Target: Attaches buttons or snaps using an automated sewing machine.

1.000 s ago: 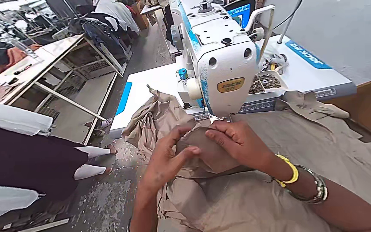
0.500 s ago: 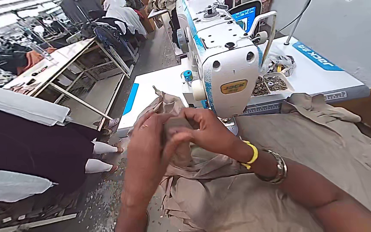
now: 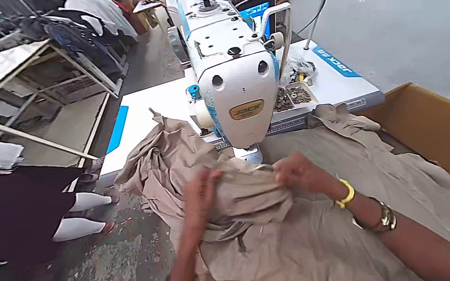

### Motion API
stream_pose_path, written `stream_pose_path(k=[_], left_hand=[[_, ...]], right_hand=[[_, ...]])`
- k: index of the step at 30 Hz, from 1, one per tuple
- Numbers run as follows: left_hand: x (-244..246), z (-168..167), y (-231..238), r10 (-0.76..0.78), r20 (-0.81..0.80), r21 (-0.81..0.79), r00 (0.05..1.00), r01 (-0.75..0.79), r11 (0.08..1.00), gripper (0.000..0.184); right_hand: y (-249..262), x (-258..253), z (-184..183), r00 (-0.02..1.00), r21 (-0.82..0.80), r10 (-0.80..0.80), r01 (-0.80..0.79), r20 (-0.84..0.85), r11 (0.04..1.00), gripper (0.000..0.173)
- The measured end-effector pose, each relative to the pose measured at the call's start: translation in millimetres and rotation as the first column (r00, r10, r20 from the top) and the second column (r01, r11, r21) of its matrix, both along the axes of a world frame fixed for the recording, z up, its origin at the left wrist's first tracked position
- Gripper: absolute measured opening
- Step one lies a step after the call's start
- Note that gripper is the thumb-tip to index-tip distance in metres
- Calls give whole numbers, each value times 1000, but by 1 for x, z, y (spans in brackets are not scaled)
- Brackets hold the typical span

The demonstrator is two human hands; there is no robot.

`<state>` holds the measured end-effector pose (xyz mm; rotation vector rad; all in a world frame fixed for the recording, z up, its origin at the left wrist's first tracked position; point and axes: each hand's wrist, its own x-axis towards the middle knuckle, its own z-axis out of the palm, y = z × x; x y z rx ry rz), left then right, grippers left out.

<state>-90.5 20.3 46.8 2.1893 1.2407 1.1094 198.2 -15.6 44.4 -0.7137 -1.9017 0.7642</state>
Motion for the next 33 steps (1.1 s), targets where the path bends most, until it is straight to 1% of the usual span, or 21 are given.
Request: stream_pose_path(k=[1, 2, 3, 4, 5, 6, 8, 9, 10, 12, 14, 16, 19, 20, 21, 22, 24, 26, 28, 29, 33], left_hand=[[22, -39, -8, -78, 17, -149, 997, 79, 986, 33], [42, -69, -17, -163, 16, -270, 987, 161, 949, 32], [57, -84, -24, -228, -20, -346, 974, 207, 915, 34], [65, -87, -27, -266, -57, -387, 962, 225, 894, 37], [66, -84, -24, -279, -76, -373, 957, 232, 898, 40], [64, -80, -19, -273, -77, -324, 959, 235, 916, 41], [54, -77, -14, -251, -44, -178, 967, 240, 954, 43], [49, -75, -13, -263, -19, -127, 965, 259, 958, 43], [45, -73, -15, -286, 8, -107, 958, 285, 953, 43], [42, -69, -22, -318, 70, -123, 945, 325, 938, 39], [40, -66, -28, -314, 124, -146, 941, 330, 933, 35], [38, -64, -30, -312, 174, -135, 934, 337, 932, 34], [40, -57, -29, -380, 251, -97, 890, 414, 905, 34], [40, -53, -27, -396, 284, -113, 873, 440, 891, 32], [42, -49, -26, -382, 340, -158, 860, 452, 878, 30], [43, -44, -26, -329, 410, -233, 851, 446, 864, 27], [45, -31, -24, -152, 537, -419, 829, 420, 805, 20], [45, -20, -18, -25, 573, -552, 819, 408, 727, 24], [48, -12, -10, 33, 565, -615, 824, 394, 684, 26], [52, -10, -5, 53, 544, -631, 838, 366, 684, 27], [63, -17, 14, 115, 403, -605, 908, 170, 778, 24]], right_hand=[[4, 26, -25, 978, -87, -190, 198, 87, 976, 47], [12, 50, -50, 920, -167, -322, 362, 224, 917, 48], [21, 68, -73, 851, -239, -359, 467, 384, 851, 51], [29, 76, -85, 794, -295, -334, 525, 508, 798, 53], [38, 74, -83, 751, -301, -321, 561, 577, 771, 54], [46, 68, -69, 727, -267, -349, 585, 591, 766, 51], [55, 42, -27, 761, -218, -445, 590, 473, 777, 33], [58, 27, -6, 815, -251, -431, 543, 387, 801, 22], [59, 11, 10, 869, -304, -385, 474, 310, 826, 17], [59, -18, 26, 909, -384, -334, 409, 249, 828, 25], [59, -32, 28, 897, -394, -366, 439, 248, 808, 28], [59, -33, 24, 903, -380, -368, 427, 221, 820, 27], [58, -30, 19, 911, -323, -355, 407, 209, 854, 28], [58, -28, 19, 917, -349, -338, 393, 209, 851, 32], [56, -24, 22, 931, -418, -302, 363, 207, 833, 34], [53, -16, 25, 941, -486, -258, 335, 220, 807, 36], [44, 3, 29, 946, -565, -145, 292, 291, 772, 37], [34, 10, 33, 919, -571, -71, 299, 387, 764, 35], [30, 4, 29, 891, -529, -158, 386, 425, 756, 29], [32, 2, 28, 875, -505, -207, 430, 438, 748, 28], [46, 1, 27, 856, -445, -311, 488, 414, 751, 21]])
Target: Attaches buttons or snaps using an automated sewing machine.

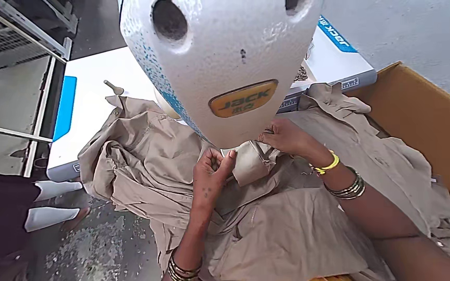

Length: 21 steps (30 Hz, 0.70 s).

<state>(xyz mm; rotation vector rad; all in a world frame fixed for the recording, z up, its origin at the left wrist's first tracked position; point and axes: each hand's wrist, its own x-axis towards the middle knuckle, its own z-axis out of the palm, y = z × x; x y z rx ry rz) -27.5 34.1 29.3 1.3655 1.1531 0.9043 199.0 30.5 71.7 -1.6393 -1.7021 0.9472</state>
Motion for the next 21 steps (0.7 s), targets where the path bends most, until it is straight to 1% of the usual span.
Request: stream_pose_path(k=[2, 4, 7, 8, 10, 11, 12, 13, 14, 15, 16, 17, 18, 19, 20, 21], left_hand=[[2, 0, 6, 26, -37, 2, 999, -26, 1000, 23], [2, 1, 9, 24, -65, -4, 998, -24, 1000, 23], [1, -2, 11, 28, -95, 36, 995, -24, 999, 23], [0, -3, 9, 32, -97, 56, 995, -27, 998, 22], [-2, -5, 0, 28, -68, 88, 997, -22, 996, 19], [-5, -6, -7, 3, -32, 97, 999, 0, 995, 18], [-8, -10, -16, -31, -13, 117, 999, 32, 993, 20], [-12, -17, -25, -81, -24, 175, 996, 84, 981, 28], [-16, -25, -32, -125, -75, 267, 989, 141, 953, 43], [-18, -32, -39, -146, -151, 370, 978, 193, 909, 56], [-19, -37, -43, -125, -255, 478, 959, 237, 846, 62], [-18, -39, -45, -65, -353, 575, 934, 270, 772, 63], [-17, -39, -44, -4, -408, 643, 913, 290, 709, 60], [-15, -37, -42, 37, -416, 684, 908, 286, 671, 55], [-13, -33, -40, 53, -384, 704, 922, 255, 662, 48], [-11, -27, -39, 30, -318, 691, 948, 210, 691, 42]], right_hand=[[3, 0, -3, 1000, 52, -13, 14, -9, 999, 23], [3, -1, -4, 1000, 67, -23, 24, -16, 997, 23], [4, 2, -9, 1000, 100, 7, -4, -26, 995, 22], [4, 5, -9, 1000, 106, 28, -26, -15, 994, 20], [6, 20, -8, 996, 139, 39, -50, 81, 989, 16], [8, 31, -10, 989, 192, -4, -25, 145, 981, 15], [11, 43, -14, 973, 268, -96, 37, 209, 963, 17], [16, 54, -18, 933, 368, -216, 101, 286, 924, 18], [20, 62, -20, 880, 447, -325, 150, 347, 882, 18], [25, 67, -22, 839, 503, -394, 172, 376, 847, 17], [30, 71, -26, 819, 535, -420, 168, 392, 828, 17], [38, 73, -32, 808, 557, -420, 141, 413, 818, 17], [47, 75, -39, 794, 564, -410, 104, 450, 819, 19], [54, 75, -44, 782, 560, -390, 65, 486, 826, 19], [59, 73, -47, 772, 546, -369, 34, 517, 837, 19], [63, 70, -48, 764, 527, -348, 12, 544, 850, 18]])
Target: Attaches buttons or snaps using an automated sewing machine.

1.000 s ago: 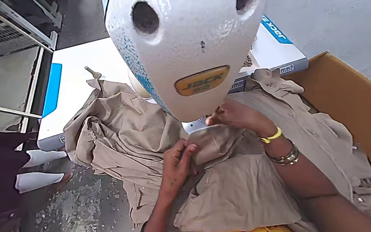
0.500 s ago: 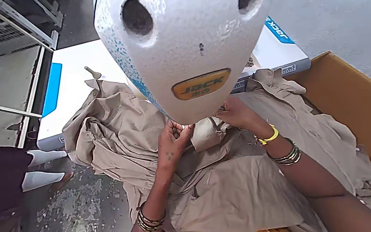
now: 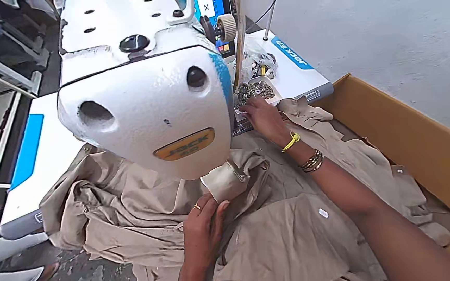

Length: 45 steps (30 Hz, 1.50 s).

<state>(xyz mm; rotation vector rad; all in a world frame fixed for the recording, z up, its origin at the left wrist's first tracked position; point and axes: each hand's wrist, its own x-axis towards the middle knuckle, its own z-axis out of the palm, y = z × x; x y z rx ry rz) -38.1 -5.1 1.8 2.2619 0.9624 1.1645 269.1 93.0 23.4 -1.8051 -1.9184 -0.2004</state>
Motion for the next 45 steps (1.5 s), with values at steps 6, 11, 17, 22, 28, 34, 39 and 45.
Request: stream_pose_path(k=[6, 11, 17, 22, 28, 34, 39, 45], left_hand=[[-4, 26, -6, -35, 491, -744, 870, 440, 502, 26], [-8, 6, -8, -84, 259, -644, 962, 237, 728, 28], [13, 32, -3, 129, 237, -722, 963, 86, 686, 29], [-6, 19, -19, -70, -55, -249, 996, 54, 967, 35], [-20, 2, -16, -81, 24, -410, 996, 84, 908, 39], [-20, -3, -13, -114, 81, -480, 990, 139, 866, 39], [-22, -3, -11, -132, 92, -476, 987, 160, 865, 40], [-23, 15, -12, -21, 368, -712, 930, 296, 636, 31]], right_hand=[[12, 2, -12, 999, 50, 37, -36, -24, 998, 12], [11, 15, -11, 950, 170, 165, -122, -265, 978, 14], [-24, -18, 38, 763, -28, 135, -197, -632, 980, 13], [-53, -74, 45, 889, 337, 448, -452, 93, 826, 15], [-53, -94, 44, 839, 248, 543, -533, 30, 809, 16], [-49, -96, 41, 655, -226, 114, -412, -747, 883, 29], [-47, -98, 40, 646, -210, 142, -437, -750, 875, 27], [-58, -65, 52, 649, -434, 59, -572, -759, 696, 32]])
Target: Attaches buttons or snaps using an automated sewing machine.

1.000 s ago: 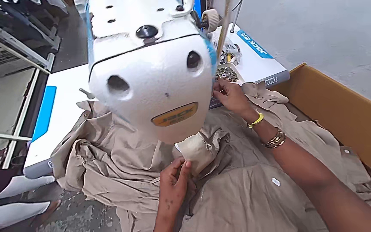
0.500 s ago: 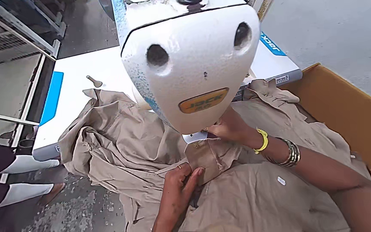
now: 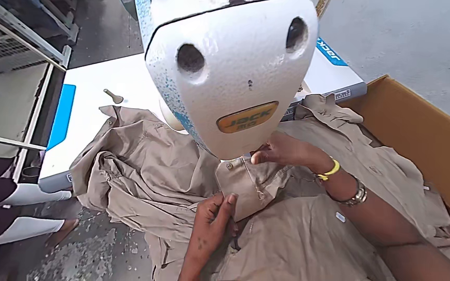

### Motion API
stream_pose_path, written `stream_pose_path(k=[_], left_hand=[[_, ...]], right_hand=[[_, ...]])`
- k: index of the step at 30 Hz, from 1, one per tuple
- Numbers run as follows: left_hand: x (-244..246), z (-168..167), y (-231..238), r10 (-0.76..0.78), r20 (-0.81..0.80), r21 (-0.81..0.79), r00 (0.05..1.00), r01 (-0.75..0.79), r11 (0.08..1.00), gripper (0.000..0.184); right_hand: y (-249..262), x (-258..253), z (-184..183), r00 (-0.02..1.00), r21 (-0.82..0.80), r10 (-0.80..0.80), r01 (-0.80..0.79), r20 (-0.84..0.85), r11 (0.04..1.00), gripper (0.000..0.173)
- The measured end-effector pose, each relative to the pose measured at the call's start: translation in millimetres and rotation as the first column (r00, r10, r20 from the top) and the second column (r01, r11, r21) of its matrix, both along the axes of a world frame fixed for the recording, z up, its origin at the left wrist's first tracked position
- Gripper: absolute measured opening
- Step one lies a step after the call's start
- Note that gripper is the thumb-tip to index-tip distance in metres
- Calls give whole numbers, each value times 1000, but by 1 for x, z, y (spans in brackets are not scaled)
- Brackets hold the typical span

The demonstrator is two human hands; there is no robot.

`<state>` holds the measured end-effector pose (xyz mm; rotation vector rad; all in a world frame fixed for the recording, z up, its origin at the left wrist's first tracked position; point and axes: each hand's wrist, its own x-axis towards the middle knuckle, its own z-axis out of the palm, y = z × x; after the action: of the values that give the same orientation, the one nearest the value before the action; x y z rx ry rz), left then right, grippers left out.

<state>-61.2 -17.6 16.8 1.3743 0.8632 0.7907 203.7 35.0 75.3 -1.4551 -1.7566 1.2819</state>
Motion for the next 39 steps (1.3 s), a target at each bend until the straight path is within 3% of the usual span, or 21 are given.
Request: stream_pose_path(k=[2, 4, 8, 10, 13, 17, 21, 24, 31, 36, 39], left_hand=[[0, 10, 4, 22, 77, -229, 997, -4, 973, 33], [3, 18, 17, 17, 91, -324, 996, 14, 946, 36], [19, 32, 44, 78, -153, -167, 985, -103, 981, 37], [25, 31, 53, 116, -242, -75, 963, -138, 988, 38], [29, 28, 54, 154, -271, -34, 950, -169, 985, 39], [29, 25, 51, 186, -262, 6, 947, -191, 982, 38], [31, 23, 50, 208, -256, 12, 944, -212, 977, 36], [30, 21, 50, 223, -217, -5, 950, -230, 973, 37], [33, 23, 47, 247, -193, -25, 950, -256, 966, 39], [34, 23, 48, 254, -190, -25, 948, -264, 964, 39], [32, 19, 48, 304, -213, 95, 928, -290, 952, 36]], right_hand=[[-5, -2, -2, 996, -33, -24, 27, 88, 999, 28], [-4, -6, -3, 985, 3, -135, 135, 107, 991, 27], [7, -3, -7, 945, 178, -297, 271, 136, 946, 20], [10, -2, -5, 920, 190, -357, 326, 163, 926, 20], [8, -3, -9, 893, 207, -413, 376, 177, 903, 19], [10, 20, -23, 882, 389, -416, 311, 222, 867, 14], [14, 86, -29, 629, 644, -703, 392, 333, 657, 15], [16, 117, -37, 534, 709, -755, 355, 381, 609, 16], [43, 132, -57, 557, 714, -644, 124, 525, 689, 18], [41, 136, -58, 607, 748, -660, 157, 441, 645, 11], [31, 135, -53, 678, 771, -673, 246, 297, 588, 9]])
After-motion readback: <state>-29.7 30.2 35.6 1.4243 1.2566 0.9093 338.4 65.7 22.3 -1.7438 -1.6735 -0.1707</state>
